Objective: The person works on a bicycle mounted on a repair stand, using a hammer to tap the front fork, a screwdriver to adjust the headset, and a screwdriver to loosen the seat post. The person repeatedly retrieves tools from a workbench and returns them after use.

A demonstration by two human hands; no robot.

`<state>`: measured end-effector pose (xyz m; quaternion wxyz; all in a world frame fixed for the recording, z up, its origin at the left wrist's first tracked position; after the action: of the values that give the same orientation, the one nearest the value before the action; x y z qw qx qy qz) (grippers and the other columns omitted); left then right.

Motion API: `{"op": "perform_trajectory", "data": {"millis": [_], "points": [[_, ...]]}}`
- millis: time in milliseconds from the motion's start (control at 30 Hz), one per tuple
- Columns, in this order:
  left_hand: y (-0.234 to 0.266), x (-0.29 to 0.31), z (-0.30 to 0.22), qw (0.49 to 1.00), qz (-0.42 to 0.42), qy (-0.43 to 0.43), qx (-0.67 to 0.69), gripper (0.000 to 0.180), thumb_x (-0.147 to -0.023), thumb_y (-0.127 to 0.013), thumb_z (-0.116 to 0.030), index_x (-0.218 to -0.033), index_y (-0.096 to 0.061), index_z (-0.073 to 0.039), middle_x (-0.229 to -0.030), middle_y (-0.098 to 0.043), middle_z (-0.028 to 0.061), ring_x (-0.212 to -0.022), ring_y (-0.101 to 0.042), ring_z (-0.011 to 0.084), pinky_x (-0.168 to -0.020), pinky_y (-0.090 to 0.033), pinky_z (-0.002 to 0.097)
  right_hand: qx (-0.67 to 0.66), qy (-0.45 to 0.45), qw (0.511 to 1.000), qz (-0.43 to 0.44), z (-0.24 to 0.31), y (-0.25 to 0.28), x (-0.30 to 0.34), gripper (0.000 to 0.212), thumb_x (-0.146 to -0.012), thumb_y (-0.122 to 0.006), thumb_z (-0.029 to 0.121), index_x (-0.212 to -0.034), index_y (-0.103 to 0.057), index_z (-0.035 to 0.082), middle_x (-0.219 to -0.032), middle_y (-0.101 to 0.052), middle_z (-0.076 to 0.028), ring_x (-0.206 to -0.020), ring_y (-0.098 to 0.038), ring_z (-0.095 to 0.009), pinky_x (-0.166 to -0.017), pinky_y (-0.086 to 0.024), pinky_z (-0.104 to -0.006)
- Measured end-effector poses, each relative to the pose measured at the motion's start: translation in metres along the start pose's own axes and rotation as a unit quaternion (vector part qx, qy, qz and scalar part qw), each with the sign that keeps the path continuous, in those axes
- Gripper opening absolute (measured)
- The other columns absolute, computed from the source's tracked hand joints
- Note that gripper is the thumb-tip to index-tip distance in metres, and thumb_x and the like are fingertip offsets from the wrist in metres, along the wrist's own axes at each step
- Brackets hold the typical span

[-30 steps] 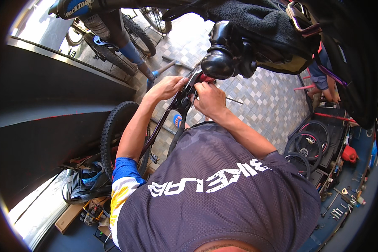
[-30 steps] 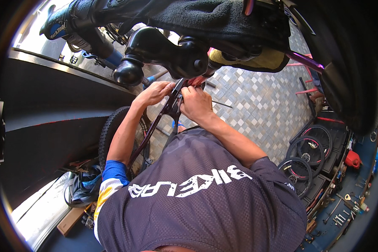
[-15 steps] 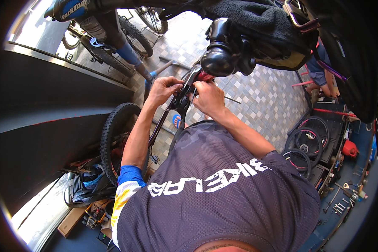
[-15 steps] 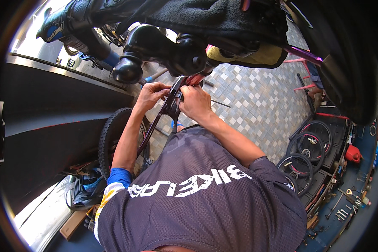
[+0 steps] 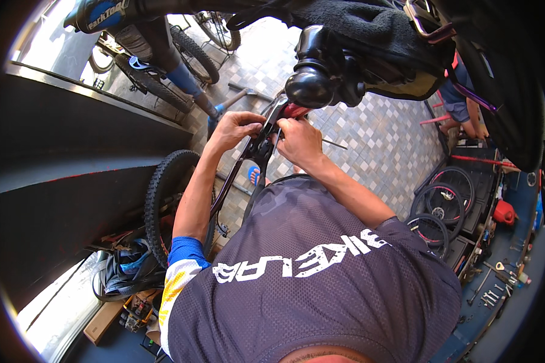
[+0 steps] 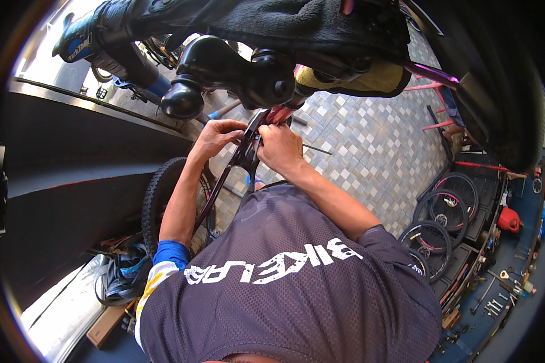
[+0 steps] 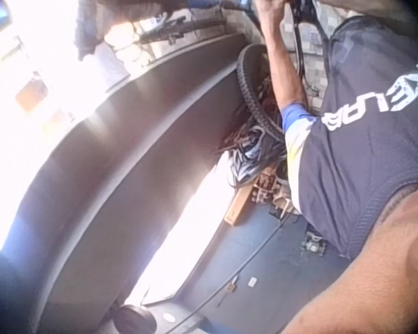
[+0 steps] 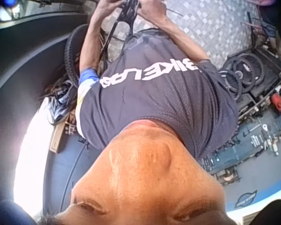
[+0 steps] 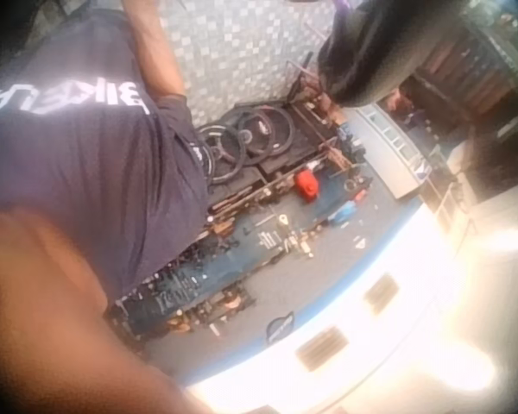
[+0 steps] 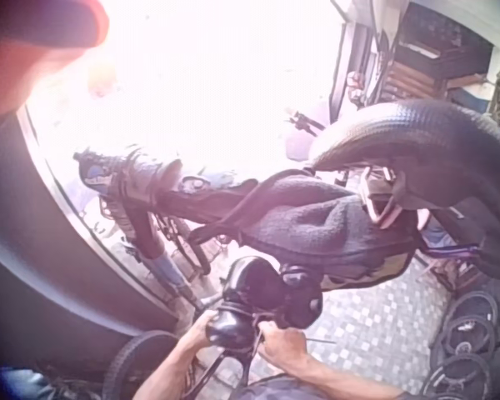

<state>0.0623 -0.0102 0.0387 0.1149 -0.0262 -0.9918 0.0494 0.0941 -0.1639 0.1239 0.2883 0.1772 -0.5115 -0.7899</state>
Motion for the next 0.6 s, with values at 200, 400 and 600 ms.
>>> {"op": "perform_trajectory", "data": {"millis": [200,400,600], "points": [[-0.0002,0.001,0.0001,1.0,0.001,-0.008,0.013,0.024,-0.097,-0.071,-0.008,-0.119,-0.074,0.002,-0.096,-0.076,0.004,-0.082,-0.068,0.0091,-0.075,-0.057,0.0265,0.008,-0.001,0.999,0.041,-0.0054,-0.0041,-0.0051,0.02,-0.087,-0.067,0.027,-0.094,-0.074,0.01,-0.088,-0.071,-0.013,-0.086,-0.07,-0.036,-0.075,-0.056,-0.0506],[-0.0003,-0.0008,0.0022,1.0,0.011,-0.011,0.01,0.025,-0.097,-0.071,-0.007,-0.12,-0.073,0.003,-0.097,-0.075,0.0052,-0.084,-0.068,0.0102,-0.077,-0.058,0.0269,0.012,0.004,0.999,0.043,-0.0046,-0.0061,-0.0052,0.02,-0.09,-0.064,0.028,-0.099,-0.077,0.015,-0.091,-0.071,-0.01,-0.087,-0.07,-0.036,-0.073,-0.054,-0.0509],[0.0003,-0.0046,0.0062,0.999,0.031,-0.013,0.018,0.026,-0.097,-0.07,-0.008,-0.12,-0.072,0.003,-0.096,-0.074,0.0049,-0.084,-0.068,0.0104,-0.078,-0.058,0.0279,0.011,0.004,0.999,0.038,-0.0008,-0.003,-0.0053,0.022,-0.088,-0.069,0.032,-0.098,-0.076,0.013,-0.09,-0.07,-0.009,-0.086,-0.069,-0.035,-0.073,-0.054,-0.0505]]}}
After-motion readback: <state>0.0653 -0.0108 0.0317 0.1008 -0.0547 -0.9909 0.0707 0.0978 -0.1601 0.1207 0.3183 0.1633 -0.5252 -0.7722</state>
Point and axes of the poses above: each hand's wrist, its own x-axis away from the middle knuckle, its own y-axis out of the back of the hand, z = x × y, the point moved 9 cm from there along -x, towards the middle knuckle
